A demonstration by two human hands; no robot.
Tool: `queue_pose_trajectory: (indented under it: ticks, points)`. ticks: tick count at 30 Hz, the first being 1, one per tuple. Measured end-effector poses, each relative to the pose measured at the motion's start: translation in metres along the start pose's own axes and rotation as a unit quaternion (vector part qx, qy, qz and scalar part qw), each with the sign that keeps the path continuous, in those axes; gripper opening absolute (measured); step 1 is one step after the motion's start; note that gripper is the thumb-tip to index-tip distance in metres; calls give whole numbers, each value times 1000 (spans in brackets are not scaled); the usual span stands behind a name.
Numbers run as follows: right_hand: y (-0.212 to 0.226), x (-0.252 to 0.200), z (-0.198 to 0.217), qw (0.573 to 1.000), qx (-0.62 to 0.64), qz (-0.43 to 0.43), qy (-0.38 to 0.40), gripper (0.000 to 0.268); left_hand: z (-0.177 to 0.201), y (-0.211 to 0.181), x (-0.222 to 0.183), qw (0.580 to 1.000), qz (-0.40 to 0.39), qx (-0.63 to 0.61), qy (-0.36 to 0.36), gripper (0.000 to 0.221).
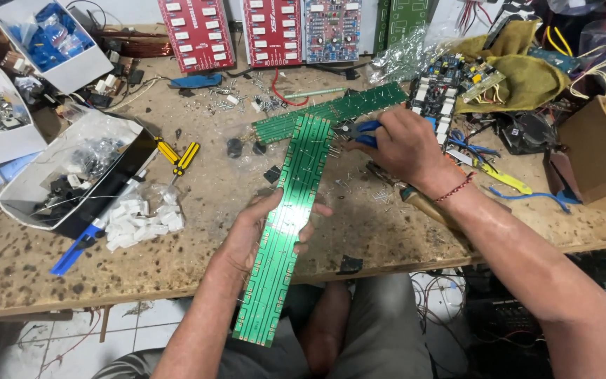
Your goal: Trimming excess component leads on a printed circuit board using side cutters
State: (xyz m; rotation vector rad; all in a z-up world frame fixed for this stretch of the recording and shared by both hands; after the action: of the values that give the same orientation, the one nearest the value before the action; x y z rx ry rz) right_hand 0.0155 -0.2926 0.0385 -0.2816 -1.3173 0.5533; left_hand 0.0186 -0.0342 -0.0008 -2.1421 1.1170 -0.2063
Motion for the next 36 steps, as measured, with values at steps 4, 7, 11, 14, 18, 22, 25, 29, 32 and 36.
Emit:
queue_pose_trajectory:
  ticks: [4,7,11,14,18,22,25,29,32,36]
  points:
    - [-2,-14,-10,1000,13,-4,9,53,8,3,10,1000,-3,-6,-22,61]
    - [2,-13,-6,997,29,-58,35,55,19,0,17,998,-25,-22,-54,57]
    - [26,5,10,931,90,-156,318,44,29,-12,18,979,-86,-129,-135,57]
    - [53,14,31,907,57,-121,400,47,31,-26,17,959,-151,-156,-180,68]
    - [73,-33,31,960,-51,10,275,16,31,-35,15,941,-214,-185,-185,76]
    - [74,10,43,970,-38,33,239,11,39,-33,17,931,-236,-208,-183,72]
    - [74,13,44,953,-69,54,289,8,41,-32,15,927,-276,-194,-165,68]
    - [72,27,54,927,-75,52,365,13,40,-37,17,918,-304,-194,-163,75]
    - [70,22,61,939,-66,42,334,15,43,-37,14,911,-328,-203,-147,75]
    - [57,-1,71,964,1,-72,255,29,52,-40,19,899,-369,-190,-142,74]
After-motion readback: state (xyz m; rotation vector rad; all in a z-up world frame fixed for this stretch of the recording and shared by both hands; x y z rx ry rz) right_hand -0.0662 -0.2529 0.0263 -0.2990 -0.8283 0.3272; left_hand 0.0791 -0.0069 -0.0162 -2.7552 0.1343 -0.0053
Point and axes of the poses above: each hand's wrist, its own x-axis towards the middle knuckle, its own z-axis out of the back of the hand, y = z × x, the point moved 4 cm from there along x, towards the middle knuckle, and after that the axes turned 11 degrees about -y, right-handed, at the moved point
